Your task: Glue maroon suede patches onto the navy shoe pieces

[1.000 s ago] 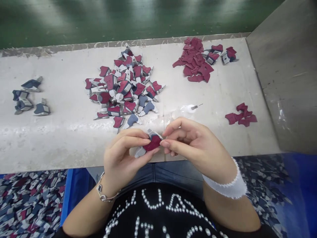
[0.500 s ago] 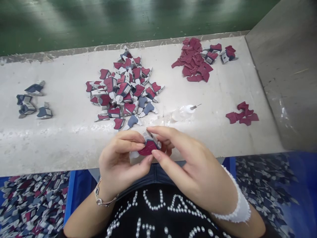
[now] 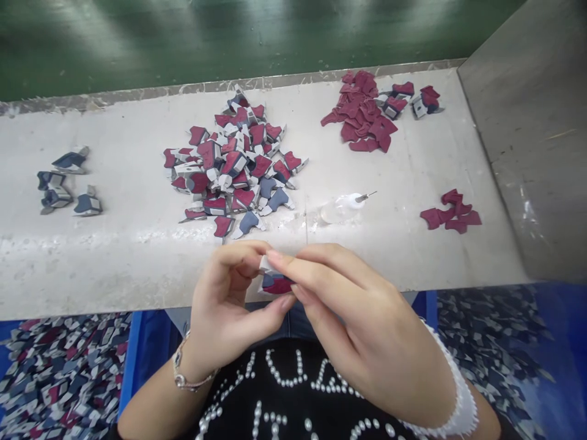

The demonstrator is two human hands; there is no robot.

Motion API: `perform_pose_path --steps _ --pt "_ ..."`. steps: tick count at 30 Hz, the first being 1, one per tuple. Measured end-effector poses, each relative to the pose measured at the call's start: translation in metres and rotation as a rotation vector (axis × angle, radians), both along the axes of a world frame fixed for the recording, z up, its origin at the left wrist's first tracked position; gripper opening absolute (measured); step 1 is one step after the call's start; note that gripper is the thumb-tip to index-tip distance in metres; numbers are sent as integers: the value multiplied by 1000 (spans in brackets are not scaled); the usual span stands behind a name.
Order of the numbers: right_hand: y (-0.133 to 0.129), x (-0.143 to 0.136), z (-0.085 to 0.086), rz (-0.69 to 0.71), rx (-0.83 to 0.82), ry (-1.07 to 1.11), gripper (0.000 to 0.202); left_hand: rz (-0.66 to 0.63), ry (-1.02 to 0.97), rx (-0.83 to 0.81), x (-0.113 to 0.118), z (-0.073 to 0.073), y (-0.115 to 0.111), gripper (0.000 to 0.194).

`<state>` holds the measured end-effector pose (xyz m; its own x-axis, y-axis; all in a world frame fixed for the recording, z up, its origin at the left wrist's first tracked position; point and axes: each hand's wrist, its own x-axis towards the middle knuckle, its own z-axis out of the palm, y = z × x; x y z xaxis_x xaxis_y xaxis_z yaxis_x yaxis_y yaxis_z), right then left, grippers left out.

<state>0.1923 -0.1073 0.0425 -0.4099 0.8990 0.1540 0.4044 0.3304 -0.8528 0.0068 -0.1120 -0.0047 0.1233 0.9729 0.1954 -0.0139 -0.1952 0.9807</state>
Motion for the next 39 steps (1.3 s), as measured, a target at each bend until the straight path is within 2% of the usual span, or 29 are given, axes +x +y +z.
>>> perform_pose_path --steps 3,6,11,17,22,24,27,32,35,37,39 --pt "-3 2 1 21 33 -53 44 -83 -47 -174 -2 7 0 37" --pt "-7 4 3 26 47 -66 37 -76 -7 -105 -3 10 0 35" --pt "-13 6 4 36 74 -59 38 -88 -86 12 -3 3 -1 39" --pt "-12 7 6 31 55 -61 35 -71 -128 1 -2 1 -3 33" --pt "-9 8 4 -36 -37 -22 28 -134 -16 -109 -1 6 -5 53" --pt "-8 9 2 -44 -60 -38 29 -107 30 -153 0 6 -6 51" --pt "-7 10 0 -15 -66 -73 29 -80 50 -172 0 6 -7 43" --pt "-5 10 1 108 -51 -89 10 -138 35 -107 -4 9 -6 38" --pt "-6 9 0 150 1 -70 9 -132 0 -99 -4 11 -6 33" --pt "-7 8 -3 132 29 -94 9 -133 -42 -162 -3 12 -3 31" --pt "-7 8 -7 91 31 -111 10 -183 -114 -311 -3 13 0 32"
